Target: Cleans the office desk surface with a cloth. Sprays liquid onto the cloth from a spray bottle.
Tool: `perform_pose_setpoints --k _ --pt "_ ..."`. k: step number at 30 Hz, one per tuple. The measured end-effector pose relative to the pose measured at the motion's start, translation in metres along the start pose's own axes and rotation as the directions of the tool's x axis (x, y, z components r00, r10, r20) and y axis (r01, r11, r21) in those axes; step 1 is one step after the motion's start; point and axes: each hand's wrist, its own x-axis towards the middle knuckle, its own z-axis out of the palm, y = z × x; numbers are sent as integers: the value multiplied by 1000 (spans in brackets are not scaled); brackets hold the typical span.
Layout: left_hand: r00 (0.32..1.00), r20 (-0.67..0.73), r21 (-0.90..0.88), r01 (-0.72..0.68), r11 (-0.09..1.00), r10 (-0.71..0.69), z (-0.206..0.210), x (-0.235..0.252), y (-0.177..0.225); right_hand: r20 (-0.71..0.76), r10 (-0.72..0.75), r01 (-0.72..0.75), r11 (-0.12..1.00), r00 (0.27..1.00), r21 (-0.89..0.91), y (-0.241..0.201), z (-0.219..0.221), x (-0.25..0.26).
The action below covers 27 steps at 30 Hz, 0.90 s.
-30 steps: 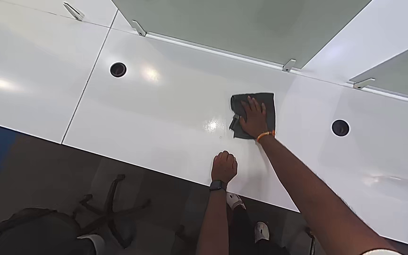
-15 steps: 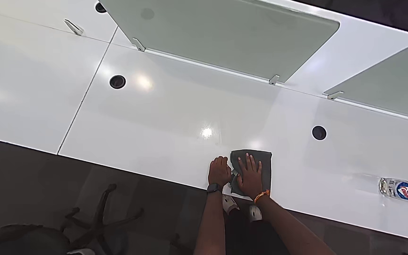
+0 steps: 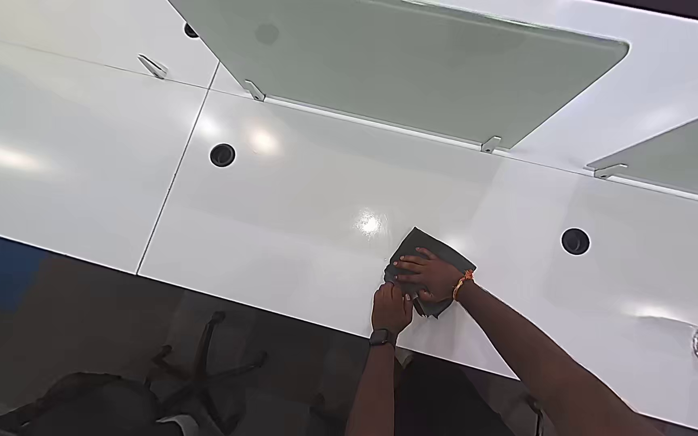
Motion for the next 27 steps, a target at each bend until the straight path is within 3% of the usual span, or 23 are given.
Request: perform_pose_setpoints --k 3,9,12,15,21,24,27 --pt "999 28 20 -16 1000 15 -1 0 0 -20 49 -49 999 999 18 8 -6 10" --pt "996 83 68 -13 998 7 0 1 1 -159 348 -349 937 924 18 14 -14 30" --pt "995 95 92 -14 996 5 1 -1 0 -231 518 -528 849 824 19 17 -15 41" --pt "996 89 106 -21 994 11 3 0 -1 -322 660 -684 728 679 49 24 -17 53" --pt "995 100 23 20 1000 -22 -4 15 10 -421 827 -852 485 373 198 46 -38 81" --pt "990 138 -28 -38 999 42 -9 56 32 -433 857 -871 416 280 260 60 -51 92" --pt "966 223 -55 -117 992 127 -10 107 44 -436 869 -878 382 235 289 76 -66 102"
